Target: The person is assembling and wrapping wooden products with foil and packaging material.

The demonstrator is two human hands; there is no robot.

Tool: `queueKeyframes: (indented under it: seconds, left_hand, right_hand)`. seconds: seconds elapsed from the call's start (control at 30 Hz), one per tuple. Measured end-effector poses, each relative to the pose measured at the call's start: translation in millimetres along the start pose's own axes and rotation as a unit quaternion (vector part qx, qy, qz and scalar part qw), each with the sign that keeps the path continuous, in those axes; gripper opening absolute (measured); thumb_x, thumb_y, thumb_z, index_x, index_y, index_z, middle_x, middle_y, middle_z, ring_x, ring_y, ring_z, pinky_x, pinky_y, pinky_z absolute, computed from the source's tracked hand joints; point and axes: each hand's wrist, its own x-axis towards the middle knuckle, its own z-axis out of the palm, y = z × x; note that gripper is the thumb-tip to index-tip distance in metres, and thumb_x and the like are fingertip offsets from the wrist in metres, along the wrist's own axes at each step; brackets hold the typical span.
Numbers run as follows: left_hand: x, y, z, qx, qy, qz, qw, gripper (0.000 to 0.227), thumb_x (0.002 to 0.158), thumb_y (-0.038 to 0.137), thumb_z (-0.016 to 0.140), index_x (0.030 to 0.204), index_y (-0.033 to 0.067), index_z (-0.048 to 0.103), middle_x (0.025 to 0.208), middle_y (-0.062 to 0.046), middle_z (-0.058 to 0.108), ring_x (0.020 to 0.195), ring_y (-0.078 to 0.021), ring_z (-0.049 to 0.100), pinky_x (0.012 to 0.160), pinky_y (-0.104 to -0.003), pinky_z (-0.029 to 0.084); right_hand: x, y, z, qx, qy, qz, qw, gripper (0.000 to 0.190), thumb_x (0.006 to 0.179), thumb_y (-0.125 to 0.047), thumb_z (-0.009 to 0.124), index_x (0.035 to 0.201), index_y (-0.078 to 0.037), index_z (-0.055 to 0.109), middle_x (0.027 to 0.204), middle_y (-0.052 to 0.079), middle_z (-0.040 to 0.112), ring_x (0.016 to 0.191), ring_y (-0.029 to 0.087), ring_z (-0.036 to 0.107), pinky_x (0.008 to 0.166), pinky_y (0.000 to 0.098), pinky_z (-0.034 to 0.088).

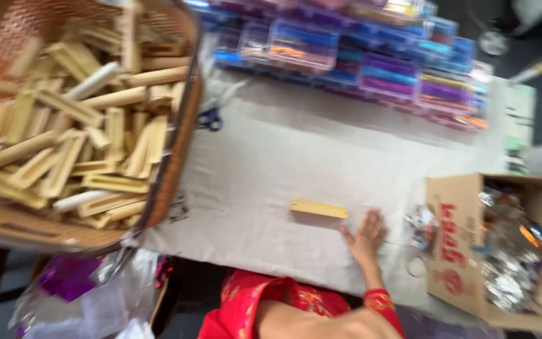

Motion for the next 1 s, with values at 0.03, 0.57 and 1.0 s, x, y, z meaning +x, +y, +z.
queueKeyframes:
  seconds: [0.03, 0.57, 1.0]
  left_hand:
    - [11, -7, 3, 0.019, 0.008, 0.004, 1.0, 0.017, 0.094, 0.017, 0.065, 0.105, 0.0044, 0.071, 0.107, -0.012, 0.068, 0.098, -0.0255, 0.064, 0.087, -0.037, 0.055]
    - [-101, -249, 265, 0.243, -0.401, -0.131, 0.873, 0.1, 0.083, 0.048, 0.074, 0.159, 0.009, 0.023, 0.167, -0.017, 0.019, 0.151, -0.0314, 0.02, 0.119, -0.051, 0.022]
    - [-133, -251, 284, 0.332, -0.57, -0.216, 0.72, 0.123, 0.073, 0.087, 0.056, 0.161, 0.0148, 0.008, 0.169, -0.009, 0.003, 0.156, -0.0332, 0.004, 0.123, -0.064, 0.008]
  right_hand:
    - [-7, -3, 3, -0.009, 0.007, 0.013, 1.0, 0.116, 0.085, -0.075, 0.051, 0.162, 0.001, 0.009, 0.171, 0.022, 0.007, 0.159, 0.038, 0.004, 0.122, 0.0657, 0.0]
    - [-44, 13, -242, 0.276, -0.138, 0.154, 0.939, 0.031, 0.098, -0.031, 0.065, 0.123, -0.014, 0.073, 0.119, 0.007, 0.075, 0.108, 0.023, 0.07, 0.093, 0.038, 0.056]
    - [-56, 249, -308, -0.067, 0.017, 0.191, 0.979, 0.024, 0.073, -0.016, 0.081, 0.097, -0.013, 0.077, 0.1, 0.008, 0.077, 0.098, 0.032, 0.069, 0.083, 0.0449, 0.054]
